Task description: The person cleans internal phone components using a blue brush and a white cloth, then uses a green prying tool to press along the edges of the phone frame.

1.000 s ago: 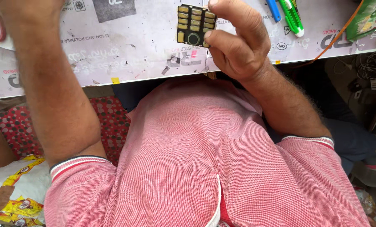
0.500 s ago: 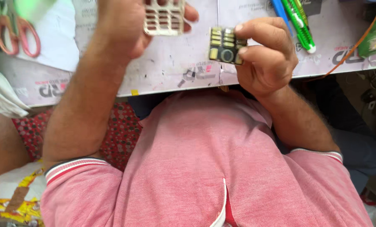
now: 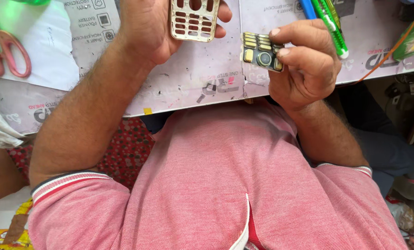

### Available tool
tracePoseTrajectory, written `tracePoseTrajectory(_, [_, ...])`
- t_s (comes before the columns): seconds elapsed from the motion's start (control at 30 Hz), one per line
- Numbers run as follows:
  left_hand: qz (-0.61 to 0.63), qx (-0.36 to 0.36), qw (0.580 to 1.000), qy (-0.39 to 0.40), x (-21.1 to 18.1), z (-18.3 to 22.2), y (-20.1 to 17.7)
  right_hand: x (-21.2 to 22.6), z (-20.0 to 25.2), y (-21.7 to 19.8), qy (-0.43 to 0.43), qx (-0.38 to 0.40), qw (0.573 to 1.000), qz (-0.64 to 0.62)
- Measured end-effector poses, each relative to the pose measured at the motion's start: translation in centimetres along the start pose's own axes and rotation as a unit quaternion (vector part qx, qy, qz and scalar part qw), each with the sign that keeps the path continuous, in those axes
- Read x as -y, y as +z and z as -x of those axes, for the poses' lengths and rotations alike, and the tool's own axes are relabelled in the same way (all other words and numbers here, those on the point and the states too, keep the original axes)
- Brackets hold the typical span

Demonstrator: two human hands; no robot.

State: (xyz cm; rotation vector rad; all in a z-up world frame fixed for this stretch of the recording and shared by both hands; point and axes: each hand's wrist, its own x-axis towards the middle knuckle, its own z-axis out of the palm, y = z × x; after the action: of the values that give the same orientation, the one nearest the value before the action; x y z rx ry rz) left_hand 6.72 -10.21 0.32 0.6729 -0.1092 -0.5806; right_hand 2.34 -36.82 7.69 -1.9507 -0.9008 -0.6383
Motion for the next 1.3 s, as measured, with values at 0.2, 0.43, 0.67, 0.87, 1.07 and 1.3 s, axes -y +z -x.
tracePoseTrajectory(0.2, [0.041, -0.039, 0.998, -0.02, -1.3, -0.1, 1.1, -1.0, 0.0, 0.9, 0.004, -0.016, 1.0, 0.018])
tracePoseTrajectory(0.43, [0.042, -0.039, 0.998, -0.009, -1.3, 0.1, 1.2, -1.5, 0.6, 1.6, 0.051, -0.032, 0.998, -0.003])
tracePoseTrajectory(0.67, [0.071, -0.045, 0.996, -0.014, -1.5, 0.4, 1.5, -1.6, 0.5, 1.6, 0.077, -0.029, 0.997, -0.006])
tracePoseTrajectory(0.87, [0.094, -0.048, 0.994, -0.032, -1.7, 0.4, 1.8, -1.4, 0.6, 1.3, 0.101, -0.015, 0.995, 0.01])
tracePoseTrajectory(1.07, [0.095, -0.044, 0.994, -0.028, -1.8, 0.4, 2.0, -1.5, 0.5, 1.4, 0.1, -0.01, 0.995, 0.015])
tracePoseTrajectory(1.3, [0.109, -0.042, 0.993, -0.031, -2.0, 0.4, 2.1, -1.6, 0.5, 1.4, 0.104, -0.014, 0.994, 0.012])
